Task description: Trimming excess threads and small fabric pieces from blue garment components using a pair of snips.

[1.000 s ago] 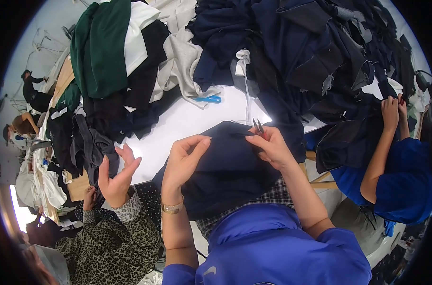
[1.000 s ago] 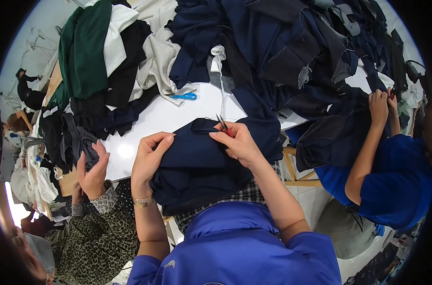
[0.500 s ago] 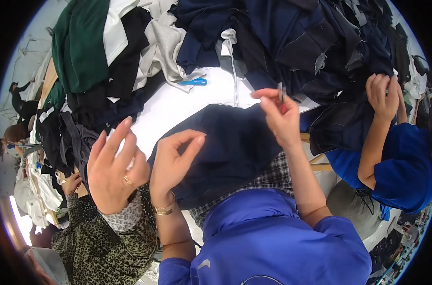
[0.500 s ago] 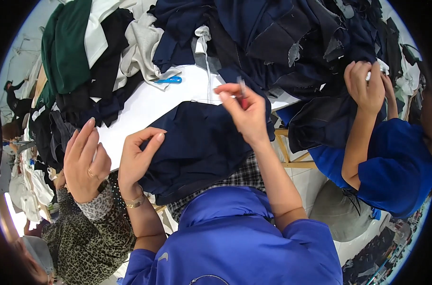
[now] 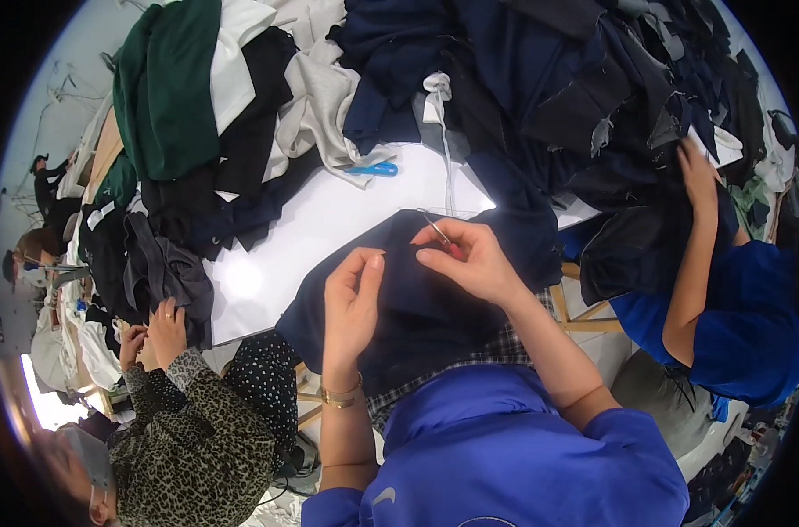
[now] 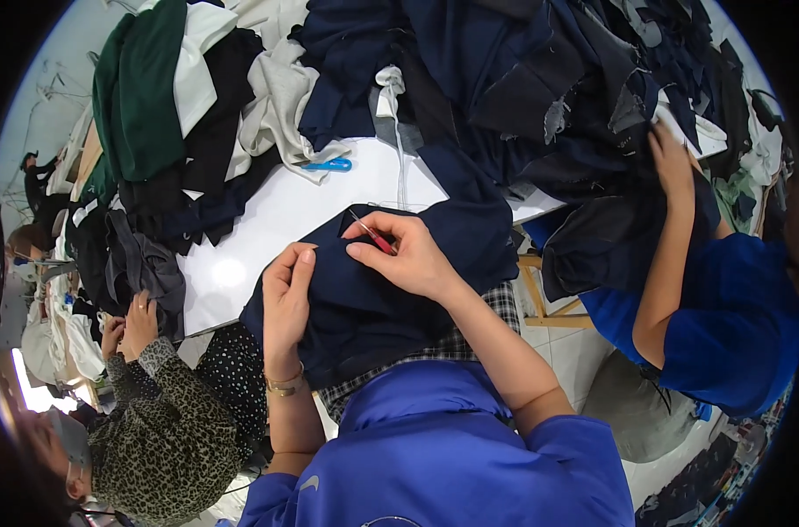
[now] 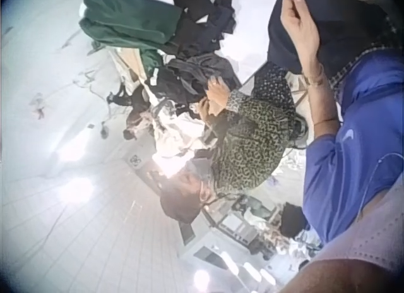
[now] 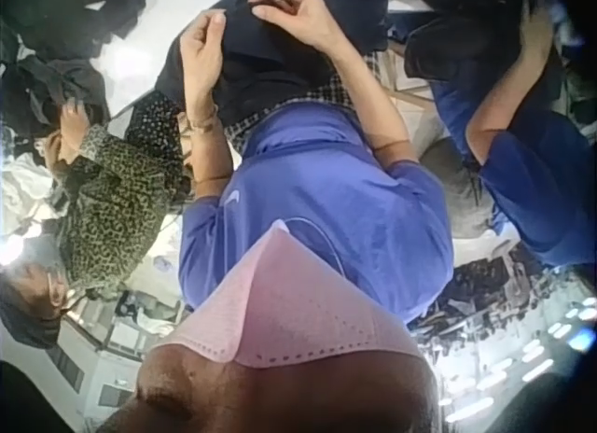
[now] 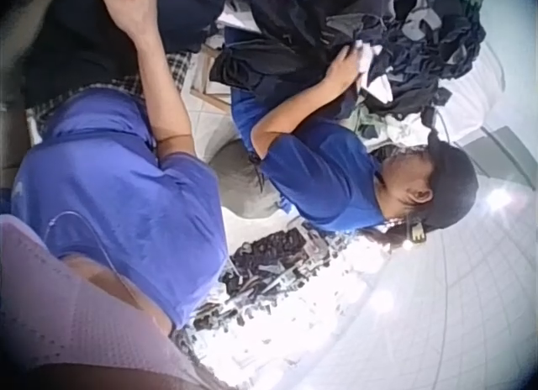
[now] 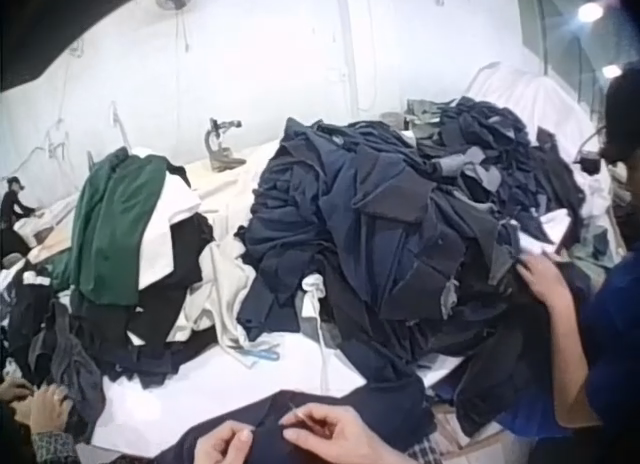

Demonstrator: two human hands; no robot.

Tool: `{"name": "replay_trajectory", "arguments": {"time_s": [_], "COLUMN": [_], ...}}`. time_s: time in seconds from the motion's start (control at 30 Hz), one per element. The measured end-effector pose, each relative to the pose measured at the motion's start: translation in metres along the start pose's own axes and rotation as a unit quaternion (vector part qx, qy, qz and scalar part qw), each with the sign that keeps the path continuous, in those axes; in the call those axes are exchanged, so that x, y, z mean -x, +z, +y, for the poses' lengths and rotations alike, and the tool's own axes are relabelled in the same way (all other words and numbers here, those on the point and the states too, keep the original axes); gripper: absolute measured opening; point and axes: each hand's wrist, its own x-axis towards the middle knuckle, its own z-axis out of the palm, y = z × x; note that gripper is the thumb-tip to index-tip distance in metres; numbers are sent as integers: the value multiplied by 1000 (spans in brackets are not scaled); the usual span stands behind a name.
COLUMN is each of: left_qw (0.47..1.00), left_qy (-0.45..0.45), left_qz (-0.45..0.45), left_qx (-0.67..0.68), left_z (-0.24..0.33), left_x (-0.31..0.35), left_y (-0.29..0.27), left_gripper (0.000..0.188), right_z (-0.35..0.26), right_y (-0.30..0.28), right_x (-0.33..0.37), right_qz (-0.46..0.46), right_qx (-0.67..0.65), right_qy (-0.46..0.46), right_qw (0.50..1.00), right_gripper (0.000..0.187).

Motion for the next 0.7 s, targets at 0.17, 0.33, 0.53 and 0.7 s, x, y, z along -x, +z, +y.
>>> {"name": "replay_trajectory", "arguments": {"time_s": [0.17,0.33,0.53,0.7], "left_qw": [993,988,983,976], "left_qy": [-65,-69,-81,-85], "left_qz": [10,38,34,19], "left_qx": [97,134,162,199], "left_z": [-15,-20,-16,-14], "left_x": [3,2,2,0], "left_y": [5,7,5,4], "left_gripper": [18,20,20,21], "right_z": [-1,-1,-25,-31], "right_y": [4,9,13,16], "right_x": [2,2,18,21], "right_qz": [4,155,30,-94], "right_qx": [-4,104,-100,-189], "right_qy": [21,-70,91,150], "right_qw": [1000,980,990,966], "right_gripper": [16,21,33,44]}}
